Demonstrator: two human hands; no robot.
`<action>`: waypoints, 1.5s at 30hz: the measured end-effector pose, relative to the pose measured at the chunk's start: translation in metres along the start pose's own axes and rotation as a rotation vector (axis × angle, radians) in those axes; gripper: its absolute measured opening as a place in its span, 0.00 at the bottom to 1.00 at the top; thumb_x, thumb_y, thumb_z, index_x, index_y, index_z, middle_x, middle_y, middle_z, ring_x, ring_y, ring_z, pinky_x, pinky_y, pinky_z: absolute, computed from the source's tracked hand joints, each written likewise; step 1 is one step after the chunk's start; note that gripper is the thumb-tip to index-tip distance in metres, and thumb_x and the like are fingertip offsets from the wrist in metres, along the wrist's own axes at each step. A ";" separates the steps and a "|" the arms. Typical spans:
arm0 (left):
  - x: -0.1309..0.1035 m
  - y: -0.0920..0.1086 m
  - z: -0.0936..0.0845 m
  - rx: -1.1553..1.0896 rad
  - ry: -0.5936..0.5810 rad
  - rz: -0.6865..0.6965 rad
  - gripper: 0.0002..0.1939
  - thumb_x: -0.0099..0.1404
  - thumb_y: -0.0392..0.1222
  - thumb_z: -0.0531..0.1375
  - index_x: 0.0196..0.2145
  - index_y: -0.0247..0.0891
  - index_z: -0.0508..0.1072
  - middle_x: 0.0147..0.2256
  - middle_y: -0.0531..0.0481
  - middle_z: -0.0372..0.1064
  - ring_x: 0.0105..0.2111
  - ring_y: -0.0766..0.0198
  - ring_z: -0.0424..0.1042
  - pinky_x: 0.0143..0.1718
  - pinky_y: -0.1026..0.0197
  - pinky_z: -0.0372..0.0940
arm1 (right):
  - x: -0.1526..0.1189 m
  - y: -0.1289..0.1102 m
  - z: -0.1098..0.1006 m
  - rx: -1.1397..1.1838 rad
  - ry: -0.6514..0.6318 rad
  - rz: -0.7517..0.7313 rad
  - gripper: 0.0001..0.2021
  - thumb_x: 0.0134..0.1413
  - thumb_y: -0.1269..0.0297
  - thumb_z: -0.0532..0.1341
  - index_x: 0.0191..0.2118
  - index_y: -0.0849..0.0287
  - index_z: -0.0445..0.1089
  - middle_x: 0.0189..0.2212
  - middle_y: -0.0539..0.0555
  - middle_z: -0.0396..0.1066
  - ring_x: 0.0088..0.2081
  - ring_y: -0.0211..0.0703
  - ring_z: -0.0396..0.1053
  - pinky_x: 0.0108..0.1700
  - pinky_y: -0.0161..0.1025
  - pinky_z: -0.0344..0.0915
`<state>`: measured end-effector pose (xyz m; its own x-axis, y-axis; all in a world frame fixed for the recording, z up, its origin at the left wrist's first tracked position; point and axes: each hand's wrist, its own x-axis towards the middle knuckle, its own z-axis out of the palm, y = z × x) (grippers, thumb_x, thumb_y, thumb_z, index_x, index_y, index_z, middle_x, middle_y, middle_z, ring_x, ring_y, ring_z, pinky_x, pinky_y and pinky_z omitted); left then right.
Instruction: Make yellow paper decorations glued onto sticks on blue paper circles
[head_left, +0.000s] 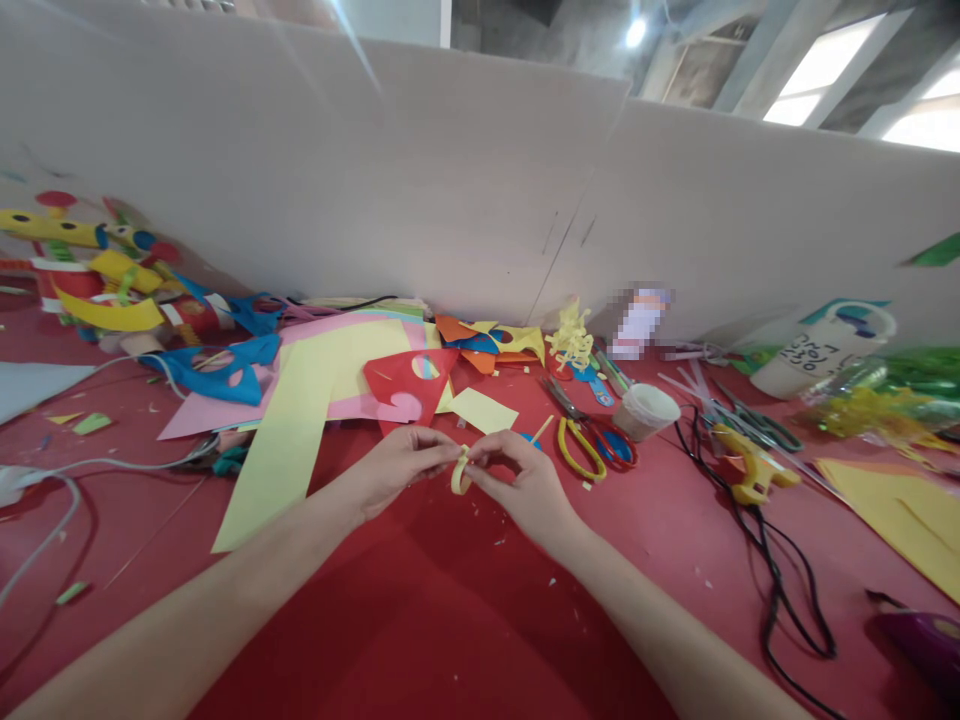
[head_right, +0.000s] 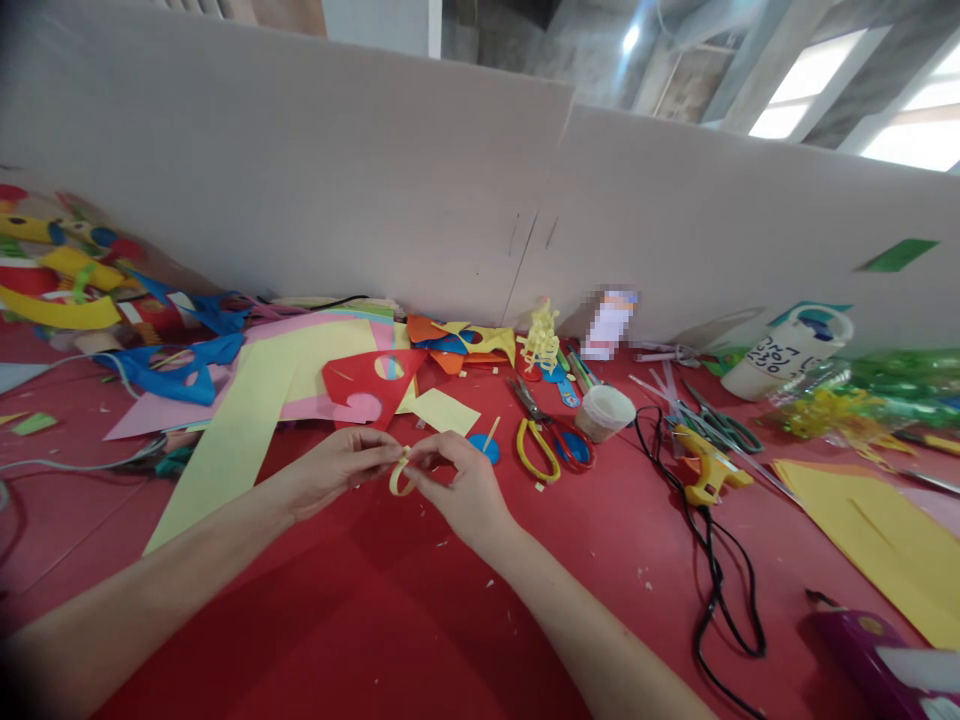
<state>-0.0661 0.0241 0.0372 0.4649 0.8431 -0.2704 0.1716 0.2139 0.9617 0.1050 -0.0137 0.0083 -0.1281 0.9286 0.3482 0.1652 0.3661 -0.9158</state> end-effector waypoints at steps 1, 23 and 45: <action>0.000 0.000 0.001 -0.006 0.007 -0.002 0.11 0.53 0.47 0.62 0.26 0.36 0.74 0.22 0.54 0.64 0.23 0.71 0.57 0.25 0.66 0.54 | 0.000 -0.001 0.000 -0.010 0.004 -0.003 0.04 0.48 0.67 0.61 0.33 0.56 0.68 0.30 0.51 0.66 0.32 0.39 0.66 0.38 0.39 0.66; -0.004 0.006 0.004 0.199 0.031 0.226 0.06 0.54 0.43 0.61 0.28 0.38 0.74 0.28 0.53 0.71 0.31 0.65 0.68 0.36 0.62 0.61 | 0.006 -0.004 0.000 0.414 0.019 0.283 0.10 0.41 0.61 0.65 0.30 0.57 0.64 0.26 0.47 0.63 0.30 0.35 0.62 0.35 0.34 0.60; -0.005 0.005 0.014 0.293 0.065 0.262 0.07 0.55 0.44 0.60 0.28 0.38 0.74 0.28 0.53 0.70 0.29 0.66 0.68 0.33 0.63 0.62 | 0.007 -0.004 -0.002 0.450 0.047 0.359 0.08 0.41 0.61 0.65 0.28 0.58 0.69 0.24 0.47 0.66 0.28 0.34 0.62 0.33 0.33 0.58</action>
<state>-0.0555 0.0141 0.0430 0.4712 0.8820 -0.0056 0.2998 -0.1542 0.9414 0.1051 -0.0089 0.0151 -0.0956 0.9954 -0.0007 -0.2429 -0.0240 -0.9698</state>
